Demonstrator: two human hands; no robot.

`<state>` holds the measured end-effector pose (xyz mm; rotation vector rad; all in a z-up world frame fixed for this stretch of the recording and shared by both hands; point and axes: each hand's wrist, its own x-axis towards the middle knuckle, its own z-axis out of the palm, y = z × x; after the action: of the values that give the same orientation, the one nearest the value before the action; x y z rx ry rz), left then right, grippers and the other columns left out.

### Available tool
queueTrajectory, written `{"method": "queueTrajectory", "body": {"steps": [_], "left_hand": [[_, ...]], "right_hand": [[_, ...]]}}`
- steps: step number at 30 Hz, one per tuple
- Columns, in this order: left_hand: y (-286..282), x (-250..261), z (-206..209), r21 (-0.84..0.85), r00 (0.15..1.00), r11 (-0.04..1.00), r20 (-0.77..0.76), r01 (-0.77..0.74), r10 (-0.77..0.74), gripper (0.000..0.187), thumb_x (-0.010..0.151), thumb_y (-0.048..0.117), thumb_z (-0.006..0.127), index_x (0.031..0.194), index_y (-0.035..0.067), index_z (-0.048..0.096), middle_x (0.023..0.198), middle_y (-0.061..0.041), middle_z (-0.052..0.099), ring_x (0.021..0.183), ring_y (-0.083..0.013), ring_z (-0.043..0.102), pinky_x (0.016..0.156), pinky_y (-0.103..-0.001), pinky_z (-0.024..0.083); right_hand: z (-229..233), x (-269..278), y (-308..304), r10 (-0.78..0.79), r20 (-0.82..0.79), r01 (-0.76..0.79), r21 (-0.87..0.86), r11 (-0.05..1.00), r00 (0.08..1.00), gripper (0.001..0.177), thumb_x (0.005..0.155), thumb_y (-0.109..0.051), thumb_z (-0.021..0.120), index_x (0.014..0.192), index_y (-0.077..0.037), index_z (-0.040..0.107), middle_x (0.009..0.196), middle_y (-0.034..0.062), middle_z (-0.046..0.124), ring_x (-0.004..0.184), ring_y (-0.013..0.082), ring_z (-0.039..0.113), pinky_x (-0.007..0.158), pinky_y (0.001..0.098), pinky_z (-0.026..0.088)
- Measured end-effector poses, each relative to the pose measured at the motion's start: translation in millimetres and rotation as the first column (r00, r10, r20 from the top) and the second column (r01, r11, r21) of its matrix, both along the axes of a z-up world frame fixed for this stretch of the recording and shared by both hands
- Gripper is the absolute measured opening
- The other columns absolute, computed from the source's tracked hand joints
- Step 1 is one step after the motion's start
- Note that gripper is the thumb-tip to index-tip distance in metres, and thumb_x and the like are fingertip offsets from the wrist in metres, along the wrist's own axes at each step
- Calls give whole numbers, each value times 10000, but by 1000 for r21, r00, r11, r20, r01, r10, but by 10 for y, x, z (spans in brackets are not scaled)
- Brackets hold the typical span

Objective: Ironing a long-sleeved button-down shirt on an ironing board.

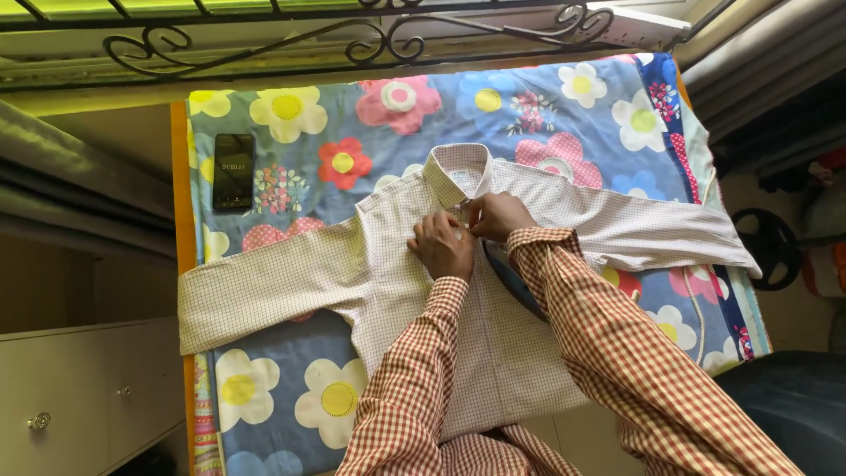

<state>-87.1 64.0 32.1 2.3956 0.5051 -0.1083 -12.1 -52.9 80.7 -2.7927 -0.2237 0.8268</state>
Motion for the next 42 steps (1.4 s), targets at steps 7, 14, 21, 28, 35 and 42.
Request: {"method": "queueTrajectory", "body": {"steps": [7,14,21,28,35,42], "left_hand": [[298,-373,-302,362,762,872,442,331,-473,247,939,115,680,1163,199,747,1222,-56,688,1078,-227,605,997,-519,417],[522,-292,-68,463,674,729,317,505,-668,419,933,242,668,1348,183,660,1295,-142,637,1098,-319,586,914,-573,440],[649,-365,86,474,448,638,459,607,-767,434,955,261,592,1386,204,611,1444,-86,583,1359,-355,507,1059,-701,333],[656,-242,-10,358,633,759,417,545,-652,479,1010,113,511,1483,149,585,1530,-88,563,1472,-287,462,1257,-571,274],[839,-169,0,282,590,716,418,639,-691,429,956,150,561,1378,79,596,1496,-144,543,1433,-328,437,1197,-555,228],[885,-195,-92,324,600,746,448,582,-663,440,908,30,539,1340,37,621,1466,-142,587,1438,-290,475,1233,-511,268]], "right_hand": [[454,-390,-353,40,103,-60,199,978,994,275,873,-301,748,1107,-156,739,887,86,792,782,261,753,740,405,584],[1052,-1336,-527,93,321,-107,27,994,942,562,804,-544,721,1203,-156,647,1072,104,667,899,322,708,713,473,569],[778,-1550,-826,-62,429,25,91,996,901,442,921,-402,684,1305,-198,605,1066,95,657,865,361,700,697,475,563],[836,-1438,-617,-114,436,17,220,975,893,426,906,-354,698,1288,-186,613,1025,100,652,834,338,714,679,455,573],[685,-1342,-720,-54,425,-77,286,955,903,425,879,-353,729,1274,-227,638,1037,86,701,841,315,736,696,442,594],[820,-954,-608,172,358,-231,131,964,918,435,916,-361,696,1337,-265,635,1055,56,737,875,294,737,719,426,597]]}}
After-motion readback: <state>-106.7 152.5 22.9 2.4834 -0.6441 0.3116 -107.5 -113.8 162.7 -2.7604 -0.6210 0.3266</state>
